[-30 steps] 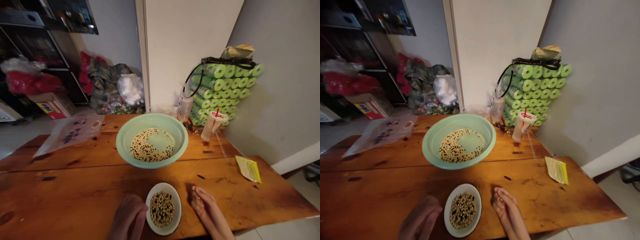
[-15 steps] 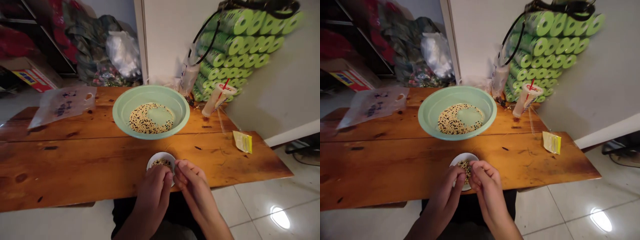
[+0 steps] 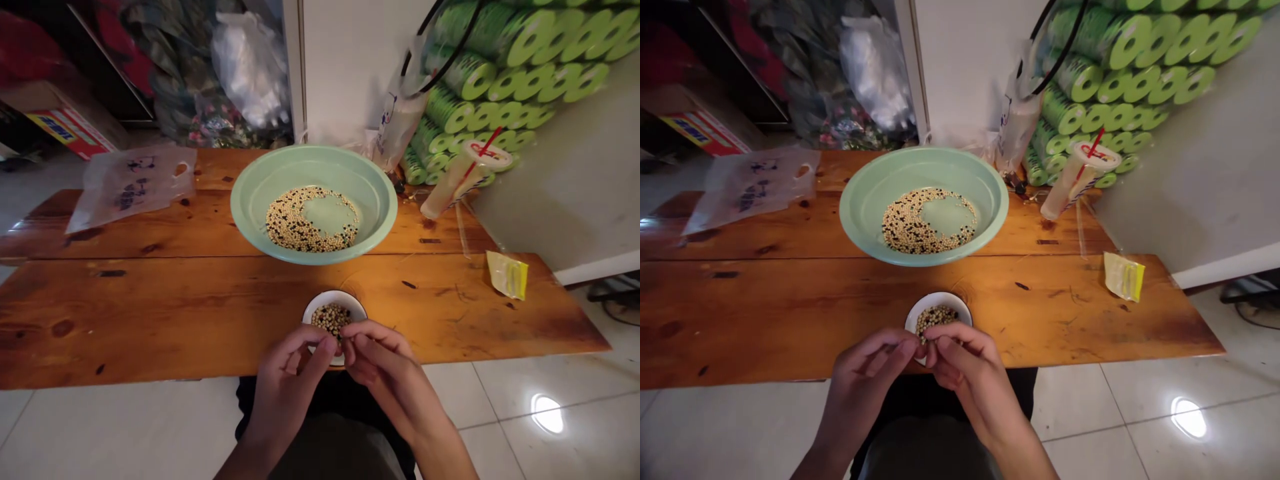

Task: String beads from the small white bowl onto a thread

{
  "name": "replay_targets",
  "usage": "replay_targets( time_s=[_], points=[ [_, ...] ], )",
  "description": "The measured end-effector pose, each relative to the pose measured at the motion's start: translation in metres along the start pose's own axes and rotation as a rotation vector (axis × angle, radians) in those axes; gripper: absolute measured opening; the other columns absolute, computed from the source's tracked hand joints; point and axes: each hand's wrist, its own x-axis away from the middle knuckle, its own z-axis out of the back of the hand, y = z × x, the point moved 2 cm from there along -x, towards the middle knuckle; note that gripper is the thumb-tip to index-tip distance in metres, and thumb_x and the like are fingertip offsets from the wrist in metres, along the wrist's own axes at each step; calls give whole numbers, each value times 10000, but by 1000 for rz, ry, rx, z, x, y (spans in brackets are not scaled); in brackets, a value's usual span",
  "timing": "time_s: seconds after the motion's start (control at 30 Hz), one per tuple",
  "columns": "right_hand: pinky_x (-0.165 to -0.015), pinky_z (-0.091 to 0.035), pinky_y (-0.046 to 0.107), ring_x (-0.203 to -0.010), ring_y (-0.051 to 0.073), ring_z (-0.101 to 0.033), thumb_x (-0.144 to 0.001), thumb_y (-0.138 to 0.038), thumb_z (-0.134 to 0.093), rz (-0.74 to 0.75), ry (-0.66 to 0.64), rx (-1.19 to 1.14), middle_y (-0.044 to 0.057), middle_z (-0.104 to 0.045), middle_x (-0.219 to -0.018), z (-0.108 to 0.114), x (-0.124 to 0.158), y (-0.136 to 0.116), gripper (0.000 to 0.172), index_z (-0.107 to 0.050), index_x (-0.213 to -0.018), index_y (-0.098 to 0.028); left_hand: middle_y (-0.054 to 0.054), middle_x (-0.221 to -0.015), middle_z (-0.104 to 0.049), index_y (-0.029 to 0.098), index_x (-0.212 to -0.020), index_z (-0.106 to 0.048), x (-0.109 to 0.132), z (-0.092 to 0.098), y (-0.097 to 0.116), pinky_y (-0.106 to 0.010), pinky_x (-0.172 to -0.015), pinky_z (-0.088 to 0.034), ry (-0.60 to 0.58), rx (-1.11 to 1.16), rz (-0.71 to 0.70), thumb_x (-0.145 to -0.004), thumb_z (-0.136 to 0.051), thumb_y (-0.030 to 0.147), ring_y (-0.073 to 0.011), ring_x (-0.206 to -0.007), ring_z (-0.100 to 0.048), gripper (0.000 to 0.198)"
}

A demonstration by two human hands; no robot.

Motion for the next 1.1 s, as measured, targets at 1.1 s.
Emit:
replay_targets(
  time_s=[1.1],
  points=[
    [-460, -231, 191, -496, 48, -323, -749, -297, -771, 64, 96, 187, -41, -501, -582, 2, 1, 3, 95, -756, -829, -249, 20, -838, -663, 245, -810, -715, 5, -8, -18, -200, -719, -523, 64, 25, -174, -839, -656, 172, -113, -797, -647, 98]
  ],
)
